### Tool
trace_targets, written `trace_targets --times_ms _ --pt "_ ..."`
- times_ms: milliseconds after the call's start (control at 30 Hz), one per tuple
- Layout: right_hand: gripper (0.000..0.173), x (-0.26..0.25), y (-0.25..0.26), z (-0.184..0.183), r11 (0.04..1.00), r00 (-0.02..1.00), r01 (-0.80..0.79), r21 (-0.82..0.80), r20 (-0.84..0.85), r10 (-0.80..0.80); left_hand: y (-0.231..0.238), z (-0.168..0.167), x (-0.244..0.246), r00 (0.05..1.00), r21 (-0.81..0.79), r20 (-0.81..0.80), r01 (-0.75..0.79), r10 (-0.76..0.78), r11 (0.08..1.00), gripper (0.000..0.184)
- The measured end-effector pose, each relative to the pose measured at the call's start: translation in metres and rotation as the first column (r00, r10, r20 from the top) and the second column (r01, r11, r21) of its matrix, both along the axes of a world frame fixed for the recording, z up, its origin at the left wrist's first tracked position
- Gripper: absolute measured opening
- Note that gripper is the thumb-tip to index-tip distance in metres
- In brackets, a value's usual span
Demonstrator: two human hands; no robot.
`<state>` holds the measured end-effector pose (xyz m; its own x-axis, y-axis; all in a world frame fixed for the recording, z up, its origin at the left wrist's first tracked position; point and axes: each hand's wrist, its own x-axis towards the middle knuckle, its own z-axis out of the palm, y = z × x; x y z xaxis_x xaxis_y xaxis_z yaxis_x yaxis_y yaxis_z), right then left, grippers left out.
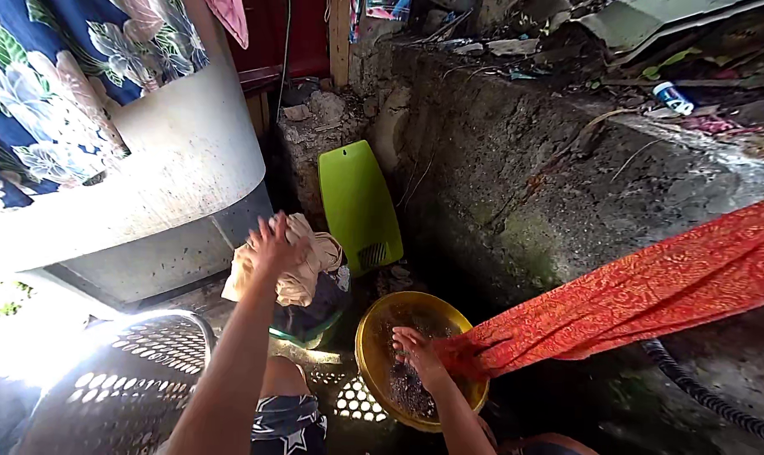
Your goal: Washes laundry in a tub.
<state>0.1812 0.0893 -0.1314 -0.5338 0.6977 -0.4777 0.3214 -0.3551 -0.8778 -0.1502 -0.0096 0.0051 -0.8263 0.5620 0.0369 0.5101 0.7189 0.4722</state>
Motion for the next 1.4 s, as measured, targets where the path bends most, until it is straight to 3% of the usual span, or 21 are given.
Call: trace_targets --times_ms 67,233,300,400,533,667,767,867,967,1033,1133,1233,1267,1333,1400 --pt "0.032 -0.003 -0.002 -0.006 0.998 0.997 -0.054 0.028 0.057 0.052 0.006 -0.032 0.004 0.998 -0.094 0.025 -0.048 0.051 0.994 0.088" --pt "0.033 -0.002 -0.007 -0.03 0.957 0.945 -0.261 0.123 0.236 0.227 0.007 -0.029 0.007 0.997 -0.091 0.034 -0.059 0.062 0.994 0.083" --pt "0.037 0.001 -0.005 -0.038 0.888 0.858 -0.416 0.196 0.409 0.312 0.007 -0.031 0.007 0.998 -0.082 0.017 -0.065 0.067 0.995 0.083" --pt "0.044 0.005 -0.006 -0.049 0.748 0.645 -0.642 0.17 0.648 0.406 0.003 -0.043 0.016 0.996 -0.093 -0.07 -0.063 0.056 0.994 0.088" --pt "0.044 0.01 -0.012 -0.07 0.621 0.505 -0.778 0.095 0.684 0.527 -0.014 -0.068 0.031 0.974 -0.136 -0.221 0.022 -0.052 0.99 0.098" --pt "0.052 0.004 -0.02 -0.07 0.563 0.338 -0.821 -0.096 0.713 0.615 -0.008 -0.061 0.005 0.991 -0.141 -0.118 0.046 -0.063 0.989 0.093" --pt "0.05 0.001 -0.026 -0.062 0.631 0.361 -0.752 -0.19 0.681 0.637 0.007 -0.054 -0.035 1.0 -0.108 -0.024 0.011 -0.014 0.994 0.088" --pt "0.047 -0.001 -0.031 -0.067 0.709 0.364 -0.655 -0.263 0.712 0.601 0.013 -0.062 -0.043 0.998 -0.08 -0.056 -0.031 0.027 0.996 0.087" --pt "0.042 0.005 -0.042 -0.06 0.878 0.515 -0.437 -0.194 0.746 0.422 0.003 -0.076 -0.023 0.988 -0.024 -0.152 -0.046 0.042 0.999 0.088" --pt "0.041 0.012 -0.046 -0.046 0.906 0.562 -0.397 -0.144 0.743 0.364 -0.002 -0.078 -0.015 0.984 0.004 -0.171 -0.04 0.04 0.999 0.088" --pt "0.046 0.017 -0.042 -0.055 0.855 0.454 -0.498 -0.141 0.798 0.396 -0.008 -0.067 -0.014 0.992 -0.03 -0.125 -0.021 0.017 0.999 0.087" --pt "0.049 0.021 -0.015 -0.075 0.729 0.382 -0.677 -0.104 0.797 0.468 -0.003 -0.041 0.001 0.99 -0.009 -0.138 -0.002 0.001 1.0 0.092" --pt "0.046 0.021 -0.004 -0.067 0.688 0.415 -0.725 -0.034 0.775 0.476 -0.001 -0.03 0.012 0.983 0.059 -0.185 0.02 -0.009 0.998 0.097" --pt "0.036 0.021 0.014 -0.027 0.691 0.586 -0.707 0.15 0.671 0.453 0.005 -0.004 0.049 0.963 0.226 -0.259 0.128 -0.067 0.966 0.099" --pt "0.031 0.022 0.018 0.039 0.707 0.714 -0.64 0.301 0.573 0.402 0.007 0.016 0.098 0.94 0.299 -0.197 0.327 -0.277 0.897 0.085"
